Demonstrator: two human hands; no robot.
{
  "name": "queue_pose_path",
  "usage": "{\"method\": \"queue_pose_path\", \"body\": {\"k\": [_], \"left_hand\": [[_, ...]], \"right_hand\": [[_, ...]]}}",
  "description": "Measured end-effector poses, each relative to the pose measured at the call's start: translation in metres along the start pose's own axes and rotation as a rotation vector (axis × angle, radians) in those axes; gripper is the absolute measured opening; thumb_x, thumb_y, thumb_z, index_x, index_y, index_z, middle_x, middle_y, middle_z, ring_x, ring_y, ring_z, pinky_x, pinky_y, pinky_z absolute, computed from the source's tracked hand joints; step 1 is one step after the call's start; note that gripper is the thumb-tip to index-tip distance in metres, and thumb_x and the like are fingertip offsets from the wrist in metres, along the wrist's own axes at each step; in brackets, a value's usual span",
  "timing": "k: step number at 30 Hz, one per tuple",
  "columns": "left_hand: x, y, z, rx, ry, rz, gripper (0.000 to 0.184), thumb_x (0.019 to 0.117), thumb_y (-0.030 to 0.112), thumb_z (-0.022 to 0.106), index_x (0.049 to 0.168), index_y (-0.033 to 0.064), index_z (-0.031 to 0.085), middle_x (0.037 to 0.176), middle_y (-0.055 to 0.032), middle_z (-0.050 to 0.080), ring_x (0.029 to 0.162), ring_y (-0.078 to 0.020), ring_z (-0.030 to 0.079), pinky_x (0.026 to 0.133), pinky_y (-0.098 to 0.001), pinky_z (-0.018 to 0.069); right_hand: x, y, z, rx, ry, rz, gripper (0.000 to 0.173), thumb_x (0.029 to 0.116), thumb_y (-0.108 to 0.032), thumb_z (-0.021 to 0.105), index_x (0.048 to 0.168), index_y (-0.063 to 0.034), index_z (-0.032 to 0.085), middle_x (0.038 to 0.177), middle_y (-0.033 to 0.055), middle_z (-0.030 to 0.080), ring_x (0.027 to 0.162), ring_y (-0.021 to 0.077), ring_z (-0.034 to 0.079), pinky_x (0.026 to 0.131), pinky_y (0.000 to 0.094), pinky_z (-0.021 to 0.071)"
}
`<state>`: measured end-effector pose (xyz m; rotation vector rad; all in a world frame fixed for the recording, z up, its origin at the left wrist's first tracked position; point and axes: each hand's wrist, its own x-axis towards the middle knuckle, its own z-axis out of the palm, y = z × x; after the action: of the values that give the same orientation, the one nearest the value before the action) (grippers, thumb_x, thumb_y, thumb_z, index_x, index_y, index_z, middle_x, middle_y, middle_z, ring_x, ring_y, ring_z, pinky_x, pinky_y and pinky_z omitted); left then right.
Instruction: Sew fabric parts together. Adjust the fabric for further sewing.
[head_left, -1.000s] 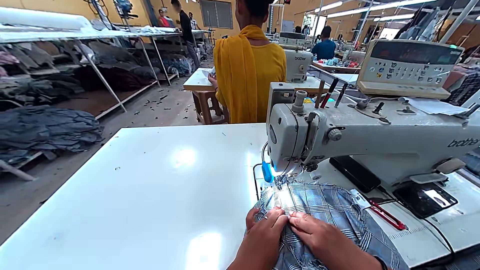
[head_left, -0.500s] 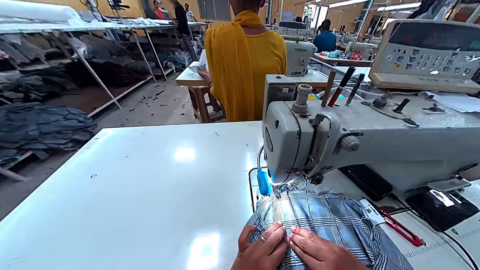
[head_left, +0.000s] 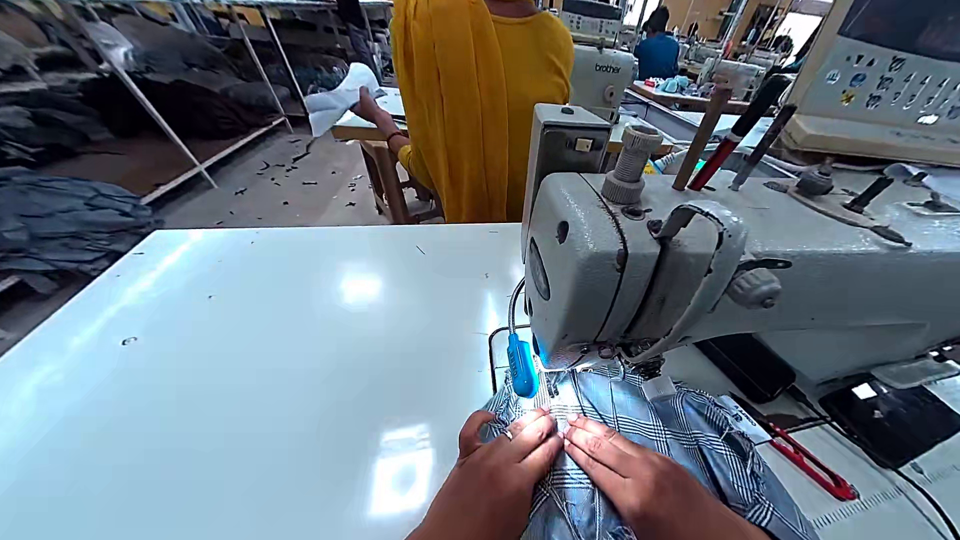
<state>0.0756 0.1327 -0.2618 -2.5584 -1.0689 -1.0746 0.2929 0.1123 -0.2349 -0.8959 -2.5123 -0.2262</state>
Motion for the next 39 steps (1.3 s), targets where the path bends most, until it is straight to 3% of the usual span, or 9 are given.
{"method": "queue_pose_path", "body": {"k": [10,18,23,29,39], "left_hand": [[0.017,-0.03,0.002,-0.081,-0.105,0.04,0.036,0.0893,0.005,0.05,0.109,0.0186,0.077,0.116,0.001,0.076,0.105,-0.0166,0.073,0.093,-0.0541,0.0448],[0.019,-0.026,0.0,-0.052,-0.141,0.045,0.037,0.0885,0.002,0.052,0.111,0.0189,0.077,0.114,-0.0009,0.076,0.101,-0.0208,0.074,0.089,-0.0577,0.0457],[0.02,-0.018,0.004,-0.034,-0.086,0.031,0.035,0.0862,0.0,0.055,0.105,0.0181,0.078,0.112,0.0022,0.077,0.097,-0.0176,0.074,0.09,-0.0541,0.0463],[0.02,-0.016,0.003,-0.045,-0.104,0.012,0.035,0.0855,0.0,0.055,0.105,0.0175,0.078,0.112,0.0019,0.077,0.095,-0.0176,0.074,0.088,-0.0539,0.0457],[0.024,-0.027,0.008,-0.1,-0.083,0.03,0.032,0.0875,0.002,0.055,0.102,0.017,0.079,0.103,0.0001,0.077,0.088,-0.0196,0.073,0.088,-0.0548,0.0445]], "right_hand": [[0.016,0.015,0.014,0.053,0.032,0.077,0.03,0.0949,0.006,0.052,0.117,0.0005,0.071,0.123,0.0133,0.072,0.121,0.0229,0.068,0.103,0.0297,0.0518],[0.016,0.021,0.023,0.081,0.128,0.032,0.026,0.0923,0.006,0.053,0.105,-0.0017,0.074,0.115,0.0136,0.074,0.117,0.0238,0.069,0.103,0.0293,0.0517],[0.011,0.029,0.024,0.111,0.145,0.002,0.026,0.0946,0.004,0.051,0.105,-0.0019,0.074,0.114,0.0138,0.075,0.118,0.0227,0.069,0.105,0.0277,0.0494],[0.008,0.035,0.023,0.117,0.101,-0.016,0.031,0.0946,0.005,0.048,0.111,-0.0017,0.073,0.118,0.0136,0.074,0.122,0.0232,0.066,0.109,0.0279,0.0464],[0.012,0.05,0.025,0.15,0.085,0.009,0.033,0.0957,0.002,0.048,0.113,-0.0057,0.075,0.118,0.0093,0.075,0.121,0.0194,0.067,0.107,0.0277,0.0484]]}}
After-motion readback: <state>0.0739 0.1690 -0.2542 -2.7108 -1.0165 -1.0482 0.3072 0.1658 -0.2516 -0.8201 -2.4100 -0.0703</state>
